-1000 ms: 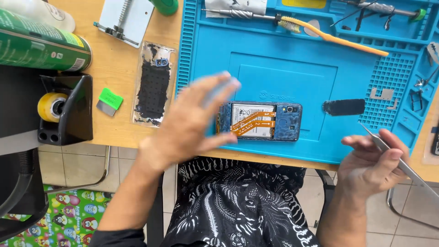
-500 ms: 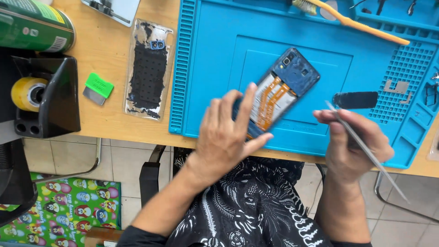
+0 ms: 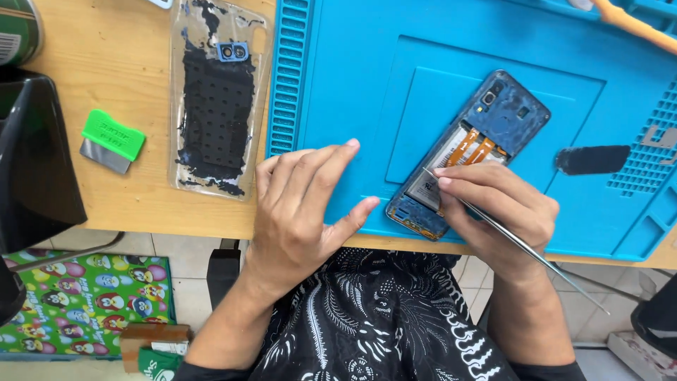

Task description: A person is repairing a smartphone by scraping off old adhesive, cleaning the frame with a brush, and removing internal screws using an electric screwdriver.

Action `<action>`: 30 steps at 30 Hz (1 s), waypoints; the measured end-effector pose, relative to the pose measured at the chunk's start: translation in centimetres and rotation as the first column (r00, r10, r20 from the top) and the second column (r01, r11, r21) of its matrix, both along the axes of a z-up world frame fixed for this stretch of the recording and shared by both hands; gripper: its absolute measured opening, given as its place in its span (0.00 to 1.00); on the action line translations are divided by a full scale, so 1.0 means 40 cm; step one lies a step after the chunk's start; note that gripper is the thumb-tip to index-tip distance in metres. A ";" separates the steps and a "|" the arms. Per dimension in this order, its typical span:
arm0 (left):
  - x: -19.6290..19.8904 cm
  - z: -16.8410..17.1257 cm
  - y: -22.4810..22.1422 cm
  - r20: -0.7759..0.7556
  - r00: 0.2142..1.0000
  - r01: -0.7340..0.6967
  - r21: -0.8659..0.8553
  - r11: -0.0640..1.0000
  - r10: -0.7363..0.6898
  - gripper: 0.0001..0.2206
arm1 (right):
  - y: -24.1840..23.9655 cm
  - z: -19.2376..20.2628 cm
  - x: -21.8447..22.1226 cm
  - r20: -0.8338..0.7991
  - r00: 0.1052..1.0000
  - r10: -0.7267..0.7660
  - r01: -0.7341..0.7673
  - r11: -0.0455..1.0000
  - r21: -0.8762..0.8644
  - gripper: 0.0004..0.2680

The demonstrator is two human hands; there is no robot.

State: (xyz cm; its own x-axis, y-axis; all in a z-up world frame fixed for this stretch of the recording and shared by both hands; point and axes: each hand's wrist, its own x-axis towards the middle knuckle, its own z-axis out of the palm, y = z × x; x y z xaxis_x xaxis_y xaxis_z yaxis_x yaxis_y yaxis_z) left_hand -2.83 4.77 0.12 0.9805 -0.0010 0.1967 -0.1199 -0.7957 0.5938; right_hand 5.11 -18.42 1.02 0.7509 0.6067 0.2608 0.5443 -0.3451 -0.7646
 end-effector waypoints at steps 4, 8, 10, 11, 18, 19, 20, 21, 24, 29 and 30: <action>0.006 0.004 0.001 -0.014 1.000 0.003 0.016 1.000 -0.003 0.19 | 0.011 0.012 0.001 -0.008 1.000 0.012 -0.012 0.998 -0.058 0.02; 0.013 0.010 0.002 -0.011 1.000 0.012 0.071 0.997 -0.011 0.18 | 0.013 0.018 0.006 -0.040 0.996 0.077 -0.080 0.994 -0.081 0.01; 0.015 0.013 0.002 -0.025 1.000 0.013 0.076 0.997 -0.012 0.18 | 0.015 0.020 0.009 -0.048 0.998 0.037 -0.041 0.996 -0.079 0.01; 0.015 0.013 0.002 -0.027 1.000 0.014 0.073 0.997 -0.012 0.18 | 0.022 0.027 0.010 -0.059 0.994 0.091 -0.095 0.993 -0.074 0.01; 0.015 0.014 -0.001 -0.049 0.999 0.016 0.089 0.996 -0.012 0.17 | 0.027 0.033 0.011 -0.039 0.991 0.132 -0.134 0.987 -0.084 0.02; 0.015 0.016 -0.001 -0.049 0.999 0.013 0.092 0.996 -0.008 0.17 | 0.029 0.032 0.009 -0.039 0.990 0.135 -0.138 0.987 -0.081 0.02; 0.016 0.018 -0.001 -0.042 0.999 0.014 0.093 0.996 -0.010 0.17 | 0.030 0.031 0.007 -0.018 0.984 0.175 -0.176 0.981 -0.080 0.02; 0.019 0.019 -0.001 -0.032 0.999 0.019 0.093 0.995 -0.016 0.17 | 0.031 0.031 0.005 0.006 0.977 0.211 -0.210 0.974 -0.082 0.02; 0.019 0.019 -0.003 -0.039 0.999 0.017 0.109 0.994 -0.013 0.18 | 0.015 0.025 0.000 0.024 0.991 0.128 -0.123 0.981 -0.151 0.01; 0.011 0.012 -0.004 -0.054 0.998 0.014 0.090 0.996 -0.010 0.12 | 0.026 0.022 -0.013 0.068 0.974 0.217 -0.207 0.970 -0.129 0.01; 0.012 0.012 -0.004 -0.058 0.998 0.017 0.085 0.996 -0.012 0.12 | 0.027 0.021 -0.014 0.041 0.984 0.175 -0.169 0.978 -0.123 0.02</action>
